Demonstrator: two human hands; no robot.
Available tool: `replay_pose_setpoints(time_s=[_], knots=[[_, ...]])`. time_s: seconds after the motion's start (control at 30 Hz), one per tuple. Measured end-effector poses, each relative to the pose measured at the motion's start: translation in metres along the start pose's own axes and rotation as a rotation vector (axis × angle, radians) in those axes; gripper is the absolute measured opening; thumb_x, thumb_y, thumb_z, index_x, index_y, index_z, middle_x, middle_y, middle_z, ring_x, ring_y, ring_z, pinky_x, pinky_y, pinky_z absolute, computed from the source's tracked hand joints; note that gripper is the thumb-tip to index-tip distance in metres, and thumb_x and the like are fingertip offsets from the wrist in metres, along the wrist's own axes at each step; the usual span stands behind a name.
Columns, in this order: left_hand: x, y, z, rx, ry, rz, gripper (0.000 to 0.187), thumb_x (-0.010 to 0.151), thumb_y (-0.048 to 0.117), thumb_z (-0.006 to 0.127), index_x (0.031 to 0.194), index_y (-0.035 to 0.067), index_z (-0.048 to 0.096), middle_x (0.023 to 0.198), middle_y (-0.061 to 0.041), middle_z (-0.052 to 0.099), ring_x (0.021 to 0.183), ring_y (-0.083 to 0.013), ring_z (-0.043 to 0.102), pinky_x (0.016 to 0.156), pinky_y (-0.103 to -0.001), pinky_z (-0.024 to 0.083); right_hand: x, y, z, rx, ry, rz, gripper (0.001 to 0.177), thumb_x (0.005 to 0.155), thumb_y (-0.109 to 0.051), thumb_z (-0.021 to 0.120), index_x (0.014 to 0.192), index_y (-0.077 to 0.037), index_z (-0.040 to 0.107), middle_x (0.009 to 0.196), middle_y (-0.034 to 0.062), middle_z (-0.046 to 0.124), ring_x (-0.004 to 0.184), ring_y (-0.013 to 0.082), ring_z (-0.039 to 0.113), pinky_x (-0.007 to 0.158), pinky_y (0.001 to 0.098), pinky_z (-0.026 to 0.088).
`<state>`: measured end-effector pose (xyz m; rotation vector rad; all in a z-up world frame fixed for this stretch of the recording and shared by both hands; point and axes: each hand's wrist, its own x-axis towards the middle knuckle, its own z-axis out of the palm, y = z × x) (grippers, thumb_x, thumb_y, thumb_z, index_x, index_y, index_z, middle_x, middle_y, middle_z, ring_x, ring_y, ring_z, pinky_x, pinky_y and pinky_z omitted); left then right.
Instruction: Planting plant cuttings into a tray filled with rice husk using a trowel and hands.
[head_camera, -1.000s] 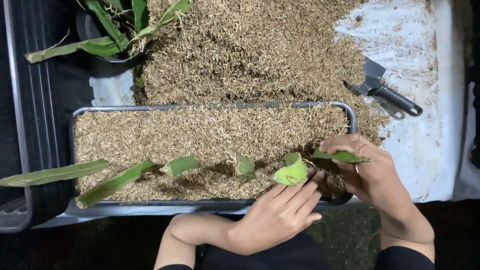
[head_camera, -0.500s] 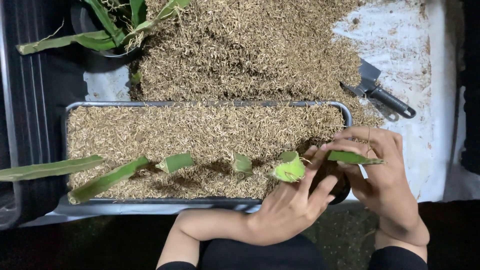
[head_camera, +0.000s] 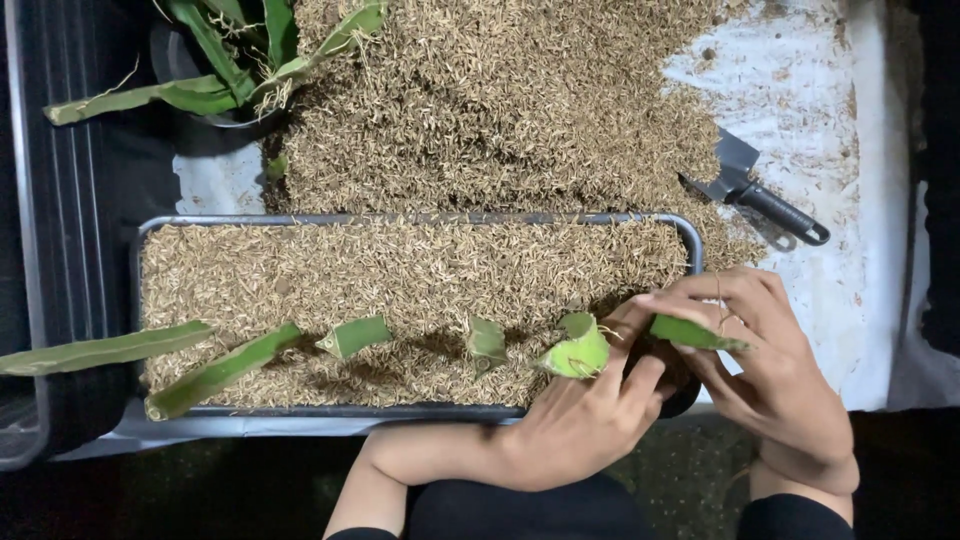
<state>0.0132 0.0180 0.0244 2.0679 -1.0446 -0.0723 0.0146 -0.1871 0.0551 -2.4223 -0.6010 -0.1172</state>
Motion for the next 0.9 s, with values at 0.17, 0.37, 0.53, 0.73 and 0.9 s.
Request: replay_pose_setpoints(time_s=[0.17,0.37,0.53,0.73,0.9], knots=[[0.003,0.001,-0.007,-0.053,-0.005,-0.016,0.034,0.104,0.016,0.052,0.129,-0.005,0.048,0.150,-0.037,0.033,0.055,-0.0300,0.063,0.034,-0.035,0.050,0.013,0.017,-0.019,0.183,-0.169,0.018,0.058,0.106,-0.049,0.018,0.144,-0.015,0.045,0.149,0.0170,0.046,0.138,0.0291,0.046,0.119,0.0505,0.037],[0.003,-0.001,-0.007,0.032,0.016,0.017,0.028,0.103,0.014,0.055,0.124,-0.004,0.057,0.157,-0.027,0.027,0.107,-0.0387,0.071,0.040,-0.033,0.049,0.028,0.035,0.006,-0.093,-0.269,-0.012,0.054,0.107,-0.037,0.019,0.157,-0.017,0.023,0.166,0.0042,0.020,0.154,0.0217,0.015,0.127,0.0451,0.004],[0.004,0.001,-0.008,0.126,0.033,-0.011,0.034,0.106,0.026,0.051,0.128,0.001,0.059,0.155,-0.026,0.032,0.053,-0.0128,0.061,0.029,-0.028,0.041,0.015,0.024,0.003,-0.043,-0.187,-0.049,0.061,0.108,-0.043,0.005,0.150,-0.012,0.038,0.156,0.0071,0.041,0.147,0.0262,0.036,0.129,0.0564,0.007],[0.006,-0.003,-0.008,0.039,0.119,0.049,0.032,0.106,0.018,0.050,0.127,-0.006,0.056,0.148,-0.029,0.039,0.132,-0.0445,0.053,0.110,-0.054,0.044,-0.004,0.015,-0.011,-0.123,-0.219,-0.049,0.051,0.101,-0.025,0.039,0.150,-0.013,0.037,0.156,0.0067,0.041,0.146,0.0271,0.037,0.126,0.0629,-0.003],[0.007,-0.002,-0.008,0.104,0.110,0.030,0.037,0.107,0.024,0.049,0.134,-0.002,0.052,0.151,-0.029,0.038,0.132,-0.0437,0.057,0.103,-0.048,0.052,-0.011,0.009,-0.006,-0.282,-0.259,-0.081,0.078,0.089,-0.037,0.056,0.156,-0.012,0.025,0.163,0.0059,0.027,0.149,0.0205,0.027,0.123,0.0618,0.001]])
